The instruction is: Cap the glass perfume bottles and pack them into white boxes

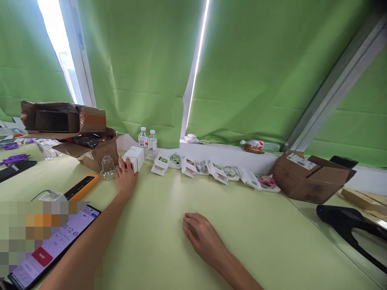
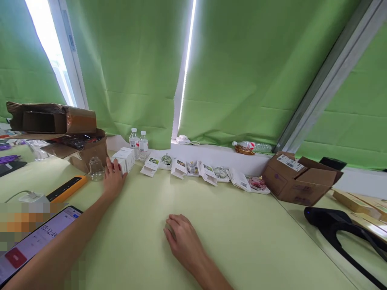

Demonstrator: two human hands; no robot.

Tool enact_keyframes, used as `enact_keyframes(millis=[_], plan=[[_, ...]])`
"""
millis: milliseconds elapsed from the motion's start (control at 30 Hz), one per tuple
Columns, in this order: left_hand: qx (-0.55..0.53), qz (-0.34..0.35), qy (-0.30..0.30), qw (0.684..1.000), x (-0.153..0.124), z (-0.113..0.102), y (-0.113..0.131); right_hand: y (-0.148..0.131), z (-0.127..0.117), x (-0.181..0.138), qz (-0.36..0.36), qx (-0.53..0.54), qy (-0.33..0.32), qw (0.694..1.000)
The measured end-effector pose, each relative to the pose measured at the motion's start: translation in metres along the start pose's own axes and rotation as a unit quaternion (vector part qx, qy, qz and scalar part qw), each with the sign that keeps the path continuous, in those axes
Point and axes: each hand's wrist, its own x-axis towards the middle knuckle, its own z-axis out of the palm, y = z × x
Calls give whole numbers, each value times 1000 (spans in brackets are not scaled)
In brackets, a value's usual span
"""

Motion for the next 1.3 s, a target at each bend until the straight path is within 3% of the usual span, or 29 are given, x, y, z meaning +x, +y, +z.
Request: enact_keyframes(millis=[300, 467, 633, 833, 1133, 1300], plan=[[-8, 18, 21, 1000, 3, 6, -3, -4, -3, 0, -10, 10, 12, 1000], [-56, 112, 46, 991, -2, 2, 5, -6, -5, -2, -12, 4, 8, 1000], [-84, 219, -5, 972, -10, -4, 18, -9, -7, -5, -20, -7, 2, 1000], [-74, 343, -120, 929, -21, -3, 20, -10, -9, -5, -36, -27, -8, 999], [-23, 329, -150, 932, -31, 9, 32, -15, -15, -8, -52, -51, -29, 997], [12, 279, -169, 945, -44, 0, 43, -15, -16, -8, -46, -42, -28, 998]])
